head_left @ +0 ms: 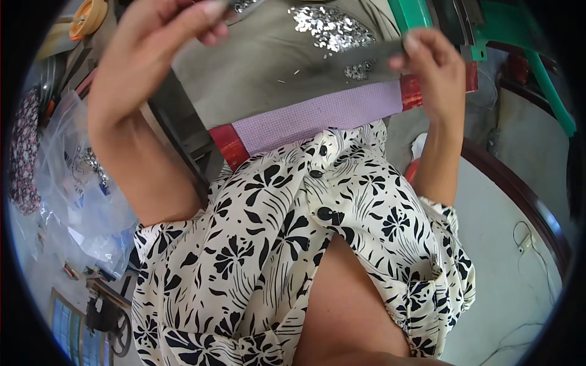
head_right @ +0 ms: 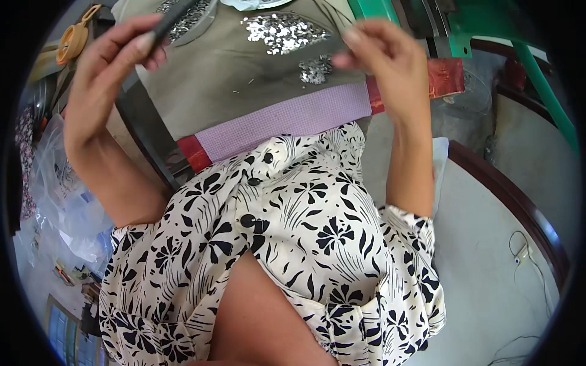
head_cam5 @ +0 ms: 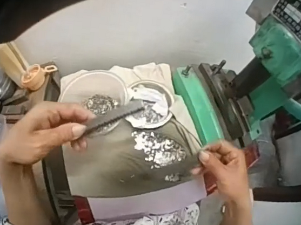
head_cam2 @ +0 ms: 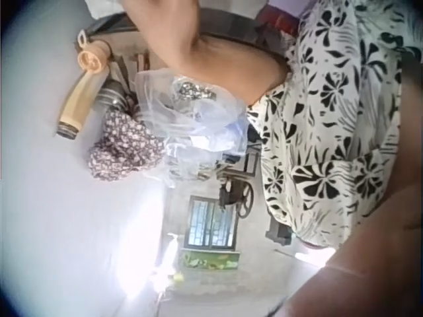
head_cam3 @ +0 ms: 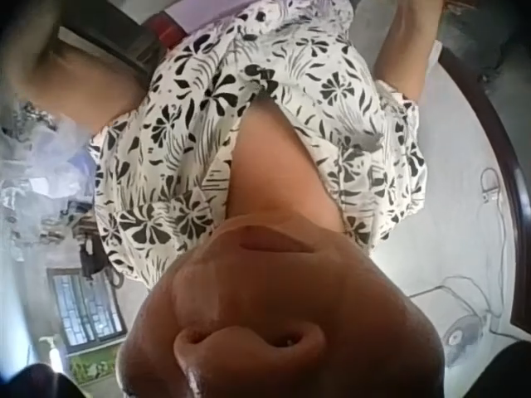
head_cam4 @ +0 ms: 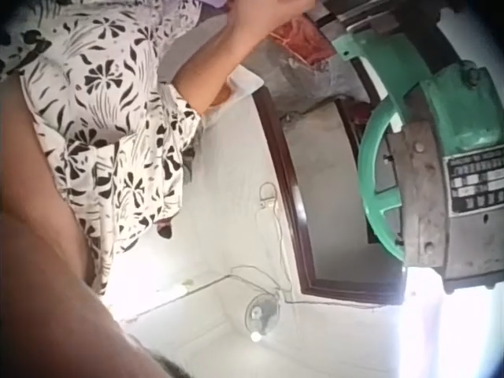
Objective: Arranging small metal clips onto a fabric strip and using a manual pressing machine to secure them.
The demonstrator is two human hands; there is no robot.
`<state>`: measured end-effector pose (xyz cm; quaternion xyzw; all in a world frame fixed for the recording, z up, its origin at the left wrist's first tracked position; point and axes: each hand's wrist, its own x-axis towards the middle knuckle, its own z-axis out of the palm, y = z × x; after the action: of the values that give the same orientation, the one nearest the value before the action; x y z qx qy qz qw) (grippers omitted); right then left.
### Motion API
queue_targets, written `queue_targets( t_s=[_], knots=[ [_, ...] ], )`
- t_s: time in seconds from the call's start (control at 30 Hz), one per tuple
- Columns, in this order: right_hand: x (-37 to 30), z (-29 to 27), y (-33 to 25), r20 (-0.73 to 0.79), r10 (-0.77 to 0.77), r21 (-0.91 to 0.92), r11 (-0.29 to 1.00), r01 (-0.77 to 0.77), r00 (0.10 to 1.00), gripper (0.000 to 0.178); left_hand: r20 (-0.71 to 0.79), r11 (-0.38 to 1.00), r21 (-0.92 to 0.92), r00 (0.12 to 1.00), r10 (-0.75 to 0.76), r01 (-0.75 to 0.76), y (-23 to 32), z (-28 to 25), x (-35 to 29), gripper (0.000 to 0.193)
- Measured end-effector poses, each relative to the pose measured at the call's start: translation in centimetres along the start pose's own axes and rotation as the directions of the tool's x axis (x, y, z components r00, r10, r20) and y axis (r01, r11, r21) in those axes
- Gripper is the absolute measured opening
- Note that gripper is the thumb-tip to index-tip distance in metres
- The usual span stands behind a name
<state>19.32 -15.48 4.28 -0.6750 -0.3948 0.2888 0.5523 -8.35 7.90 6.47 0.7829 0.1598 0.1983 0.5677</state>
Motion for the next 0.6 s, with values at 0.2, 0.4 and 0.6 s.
queue_targets(
  t_s=[0.2, 0.4, 0.6],
  knots=[
    [-6.8, -5.1, 9.5, -0.259, 0.357, 0.251, 0.922, -0.294, 0.898, 0.023, 0.465, 0.909, -0.087, 0.824, -0.323, 0.406, -2.4, 8.0, 0.6, 0.029],
    [-5.3, -2.4, 10.2, -0.486, 0.233, -0.145, 0.929, -0.340, 0.842, 0.035, 0.243, 0.864, 0.165, 0.829, -0.503, 0.476, -3.6, 12.9, -2.4, 0.016],
    [-6.8, -0.8, 10.6, -0.545, -0.064, -0.416, 0.886, -0.204, 0.836, 0.025, 0.162, 0.900, 0.372, 0.939, -0.302, 0.225, -3.9, 13.2, -4.5, 0.029]
  ],
)
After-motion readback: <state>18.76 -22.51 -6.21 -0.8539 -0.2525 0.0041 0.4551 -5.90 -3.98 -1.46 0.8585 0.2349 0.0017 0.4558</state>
